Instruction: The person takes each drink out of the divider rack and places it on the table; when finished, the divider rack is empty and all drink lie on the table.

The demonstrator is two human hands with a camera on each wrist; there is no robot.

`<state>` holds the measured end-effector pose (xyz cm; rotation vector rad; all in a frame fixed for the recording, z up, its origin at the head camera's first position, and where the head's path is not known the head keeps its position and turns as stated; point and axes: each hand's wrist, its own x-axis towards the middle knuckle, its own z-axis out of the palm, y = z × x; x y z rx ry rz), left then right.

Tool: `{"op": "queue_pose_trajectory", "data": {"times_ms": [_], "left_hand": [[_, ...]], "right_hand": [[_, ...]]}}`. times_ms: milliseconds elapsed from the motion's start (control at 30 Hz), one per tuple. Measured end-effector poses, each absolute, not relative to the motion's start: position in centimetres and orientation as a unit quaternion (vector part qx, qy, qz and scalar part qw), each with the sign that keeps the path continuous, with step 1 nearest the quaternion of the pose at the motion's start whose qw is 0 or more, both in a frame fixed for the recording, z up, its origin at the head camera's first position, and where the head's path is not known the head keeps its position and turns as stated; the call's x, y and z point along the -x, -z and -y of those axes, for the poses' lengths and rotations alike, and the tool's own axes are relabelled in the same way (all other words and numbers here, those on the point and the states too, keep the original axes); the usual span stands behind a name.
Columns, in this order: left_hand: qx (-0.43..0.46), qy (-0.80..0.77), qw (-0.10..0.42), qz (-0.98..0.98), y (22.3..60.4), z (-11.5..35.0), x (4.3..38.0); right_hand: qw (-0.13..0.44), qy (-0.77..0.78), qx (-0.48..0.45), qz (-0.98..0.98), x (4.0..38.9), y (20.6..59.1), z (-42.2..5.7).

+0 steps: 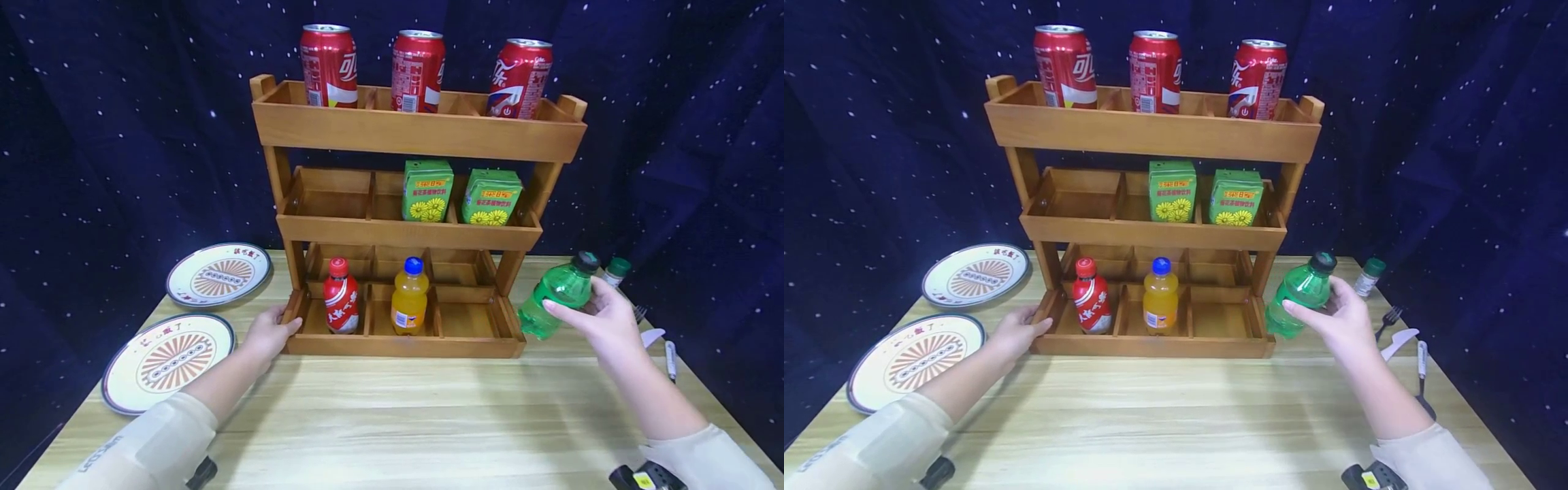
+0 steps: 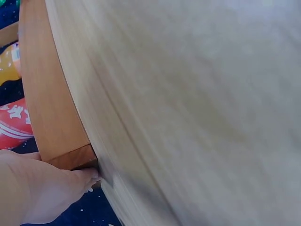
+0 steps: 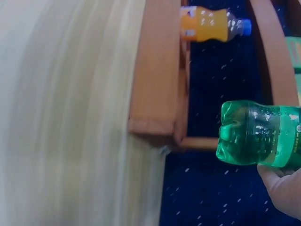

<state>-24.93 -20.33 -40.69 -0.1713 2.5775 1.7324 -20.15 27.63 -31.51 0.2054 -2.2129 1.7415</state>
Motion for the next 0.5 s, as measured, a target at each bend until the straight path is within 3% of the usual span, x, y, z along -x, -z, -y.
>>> {"op": "queue_pose_trajectory", "data": {"times_ms": [300, 500], "left_hand": [[0.044, -0.566, 0.014, -0.823, 40.6, 20.7, 25.0], [0.044, -0.559, 0.018, -0.828, 40.6, 20.5, 24.8]], "right_hand": [[0.154, -0.566, -0.036, 0.809, 21.4, 33.9, -30.5], [0.153, -0.506, -0.003, 0.849, 24.6, 38.5, -34.6]]}}
